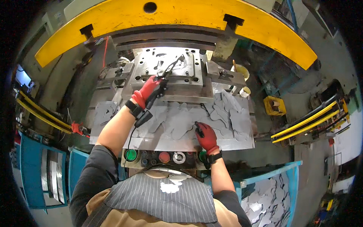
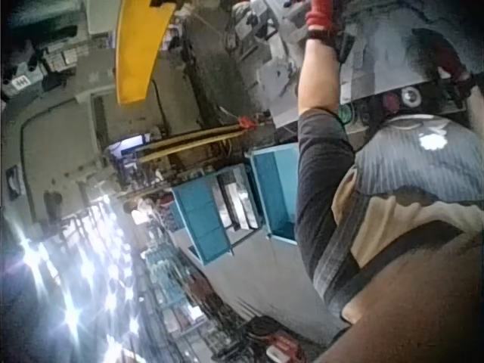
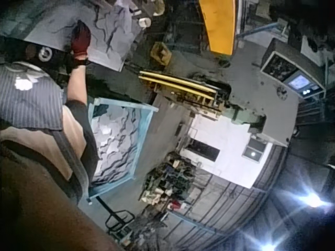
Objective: Operate a stamping press to form metal parts from sheets.
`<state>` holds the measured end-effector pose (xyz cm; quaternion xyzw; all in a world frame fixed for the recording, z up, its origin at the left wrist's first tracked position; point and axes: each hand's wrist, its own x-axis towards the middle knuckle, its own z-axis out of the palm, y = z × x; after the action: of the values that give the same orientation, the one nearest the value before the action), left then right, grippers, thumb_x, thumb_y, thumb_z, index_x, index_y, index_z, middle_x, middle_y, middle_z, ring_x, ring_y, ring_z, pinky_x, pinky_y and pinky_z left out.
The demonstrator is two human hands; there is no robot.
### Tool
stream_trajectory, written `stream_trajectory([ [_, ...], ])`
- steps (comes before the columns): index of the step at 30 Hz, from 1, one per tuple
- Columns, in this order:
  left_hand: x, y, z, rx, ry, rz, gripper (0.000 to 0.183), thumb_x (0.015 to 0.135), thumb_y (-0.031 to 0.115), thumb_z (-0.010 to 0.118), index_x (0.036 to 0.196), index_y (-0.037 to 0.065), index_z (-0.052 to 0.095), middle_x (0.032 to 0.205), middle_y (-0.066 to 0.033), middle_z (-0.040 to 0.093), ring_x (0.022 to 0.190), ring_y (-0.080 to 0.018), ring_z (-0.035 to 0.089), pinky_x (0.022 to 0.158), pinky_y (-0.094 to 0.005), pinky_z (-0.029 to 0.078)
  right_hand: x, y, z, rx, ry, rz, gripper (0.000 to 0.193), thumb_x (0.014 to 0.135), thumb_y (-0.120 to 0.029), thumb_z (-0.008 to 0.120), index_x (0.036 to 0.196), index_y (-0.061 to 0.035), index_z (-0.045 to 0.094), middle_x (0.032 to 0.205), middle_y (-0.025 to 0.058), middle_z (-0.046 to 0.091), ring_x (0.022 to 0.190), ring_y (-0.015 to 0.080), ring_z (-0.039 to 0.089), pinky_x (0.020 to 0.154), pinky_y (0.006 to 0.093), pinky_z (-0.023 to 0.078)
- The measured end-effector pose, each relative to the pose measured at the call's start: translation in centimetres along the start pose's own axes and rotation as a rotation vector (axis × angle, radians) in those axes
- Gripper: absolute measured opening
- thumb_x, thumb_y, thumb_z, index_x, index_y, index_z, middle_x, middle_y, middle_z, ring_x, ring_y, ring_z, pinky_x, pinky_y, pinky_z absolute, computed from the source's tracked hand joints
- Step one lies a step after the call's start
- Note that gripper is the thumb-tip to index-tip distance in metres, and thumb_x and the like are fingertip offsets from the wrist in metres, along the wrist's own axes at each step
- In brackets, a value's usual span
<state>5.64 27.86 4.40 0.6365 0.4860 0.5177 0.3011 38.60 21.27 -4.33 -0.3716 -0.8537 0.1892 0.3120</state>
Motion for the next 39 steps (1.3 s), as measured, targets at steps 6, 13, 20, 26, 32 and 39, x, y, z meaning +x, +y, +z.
stream_trajectory([
  [6,-6.3,6.1,4.0,0.043,0.057,-0.054,0.023,0.081,0.005,0.048,0.104,0.0,0.051,0.074,-0.0026,0.055,0.072,-0.0068,0.044,0.067,-0.0238,0.04,1.8,-1.9,0.7,0.279,0.0,0.101,0.036,0.073,-0.011,0.057,0.108,-0.0029,0.052,0.102,0.0131,0.056,0.094,0.0285,0.053,0.081,0.0327,0.041],
  [13,-10.8,6.9,6.1,-0.065,-0.048,-0.148,0.032,0.082,0.008,0.046,0.113,0.002,0.047,0.062,-0.0039,0.05,0.058,-0.0075,0.044,0.056,-0.0251,0.041,6.1,-5.5,0.7,1.569,0.048,0.405,0.036,0.083,-0.018,0.051,0.115,-0.0034,0.046,0.098,0.0091,0.057,0.086,0.0138,0.054,0.072,0.0289,0.044],
  [20,-16.5,9.1,3.5,-0.034,-0.194,-0.412,0.032,0.078,0.001,0.046,0.11,0.0,0.048,0.083,-0.008,0.056,0.074,-0.0091,0.046,0.068,-0.0258,0.041,9.0,-6.0,-0.6,1.142,0.099,0.43,0.028,0.081,-0.012,0.053,0.107,-0.0017,0.051,0.094,0.0021,0.057,0.081,0.0086,0.053,0.071,0.0222,0.042],
  [26,-24.4,6.2,-0.8,0.115,0.008,-0.223,0.034,0.081,0.011,0.047,0.113,0.003,0.046,0.089,-0.0174,0.057,0.073,-0.0183,0.055,0.069,-0.0312,0.043,8.2,-9.0,6.0,1.341,-0.386,0.624,0.022,0.079,-0.017,0.053,0.097,-0.0051,0.055,0.077,0.0002,0.057,0.065,0.0093,0.053,0.057,0.0214,0.043],
  [32,-30.1,5.8,-9.4,0.14,0.192,-0.517,0.03,0.084,0.016,0.048,0.11,0.003,0.049,0.076,-0.0038,0.054,0.067,-0.0115,0.047,0.061,-0.0279,0.041,10.9,-20.8,18.7,1.494,-0.69,0.768,0.016,0.078,-0.018,0.055,0.091,-0.0077,0.057,0.079,0.0029,0.059,0.064,0.012,0.056,0.055,0.0264,0.046],
  [39,-28.9,0.7,-20.0,0.118,0.223,-0.759,0.021,0.082,0.021,0.047,0.089,0.002,0.051,0.067,-0.0006,0.051,0.058,-0.0094,0.045,0.051,-0.026,0.04,16.8,-22.1,32.1,0.781,-0.673,-0.045,0.023,0.071,-0.016,0.06,0.092,-0.0051,0.056,0.079,0.006,0.06,0.07,0.0175,0.058,0.061,0.0295,0.046],
])
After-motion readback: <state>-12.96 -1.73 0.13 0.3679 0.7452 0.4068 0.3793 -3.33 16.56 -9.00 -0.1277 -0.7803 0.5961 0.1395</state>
